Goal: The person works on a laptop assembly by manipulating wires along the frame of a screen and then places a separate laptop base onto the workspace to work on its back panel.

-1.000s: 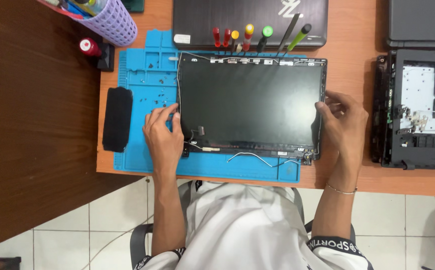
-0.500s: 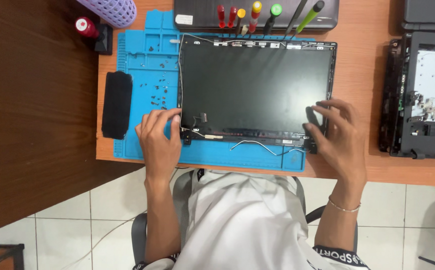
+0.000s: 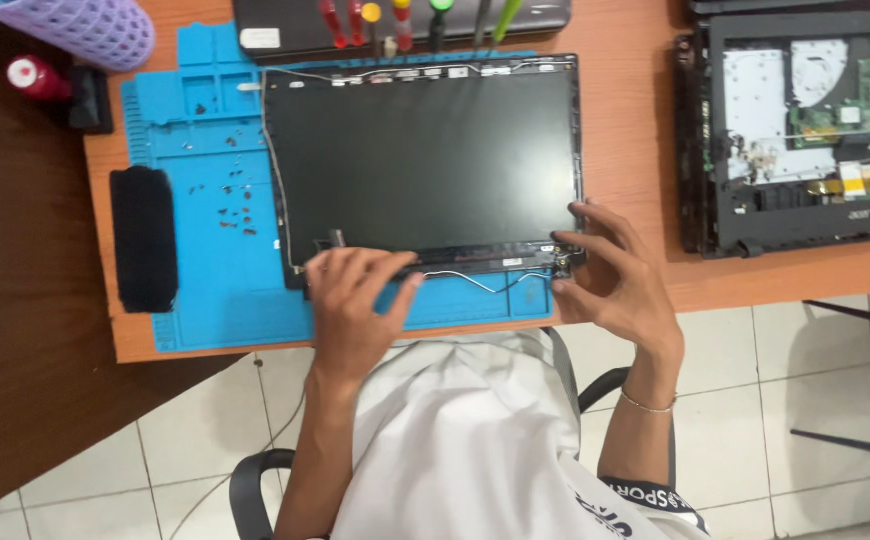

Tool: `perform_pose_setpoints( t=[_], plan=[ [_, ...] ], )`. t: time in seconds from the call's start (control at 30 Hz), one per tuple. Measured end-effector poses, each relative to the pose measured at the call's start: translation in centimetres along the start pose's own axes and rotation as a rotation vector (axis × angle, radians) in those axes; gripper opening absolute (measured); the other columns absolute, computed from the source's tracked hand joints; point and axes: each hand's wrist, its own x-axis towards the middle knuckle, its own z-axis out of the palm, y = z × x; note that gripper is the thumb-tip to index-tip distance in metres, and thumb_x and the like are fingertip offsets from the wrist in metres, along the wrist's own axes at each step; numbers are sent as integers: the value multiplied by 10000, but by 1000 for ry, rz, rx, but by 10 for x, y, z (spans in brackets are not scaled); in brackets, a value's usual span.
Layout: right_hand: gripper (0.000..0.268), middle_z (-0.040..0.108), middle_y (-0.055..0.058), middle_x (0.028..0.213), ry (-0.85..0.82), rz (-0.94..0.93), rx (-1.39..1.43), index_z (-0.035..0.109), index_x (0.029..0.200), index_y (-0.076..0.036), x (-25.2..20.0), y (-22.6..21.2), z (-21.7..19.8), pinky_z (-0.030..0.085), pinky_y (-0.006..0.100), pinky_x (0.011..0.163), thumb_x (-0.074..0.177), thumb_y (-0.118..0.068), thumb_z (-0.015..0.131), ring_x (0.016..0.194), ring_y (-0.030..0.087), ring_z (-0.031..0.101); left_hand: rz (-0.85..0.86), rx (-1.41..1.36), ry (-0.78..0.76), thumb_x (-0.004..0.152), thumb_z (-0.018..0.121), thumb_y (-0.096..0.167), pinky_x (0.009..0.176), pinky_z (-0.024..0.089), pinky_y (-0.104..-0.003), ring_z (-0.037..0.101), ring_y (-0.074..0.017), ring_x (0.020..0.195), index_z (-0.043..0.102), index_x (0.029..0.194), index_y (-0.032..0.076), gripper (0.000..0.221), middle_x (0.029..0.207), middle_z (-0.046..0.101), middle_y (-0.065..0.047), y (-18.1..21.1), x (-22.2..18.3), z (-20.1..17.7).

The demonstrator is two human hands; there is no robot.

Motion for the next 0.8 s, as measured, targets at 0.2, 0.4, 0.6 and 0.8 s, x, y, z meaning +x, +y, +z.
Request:
perform_pose_setpoints(
  t=[0.2,0.4,0.6,0.8],
  plan=[
    [488,592,120,1448,79,-5,56,755,1156,-69,-8,8,4,476,417,1146,685,-70,882,1385,304,552,147,-106,-203,794,854,268,1087,351,-536,591,-247,1066,757,1052,111,317,1055,664,-38,23,3,35],
    [446,609,124,1425,106,28,90,760,1091,-58,-11,14,5,524,398,1084,663,-77,885,1339,298,593,192,-138,-230,834,831,221,1149,309,-583,594,-238,1073,755,1051,121,251,1042,664,-27,42,8,74],
    [459,637,137,1365,127,18,89,773,1064,-56,-12,24,2,537,405,1063,635,-120,927,1291,302,626,251,-149,-226,857,811,167,1147,324,-573,599,-220,1053,763,1074,111,230,1021,658,-4,52,16,94],
    [414,634,150,1370,115,17,158,772,1049,-48,-12,27,1,533,404,1099,665,-112,913,1288,304,633,303,-143,-170,860,804,104,1140,369,-535,630,-195,982,778,1006,123,150,949,679,17,53,18,101]
  ],
)
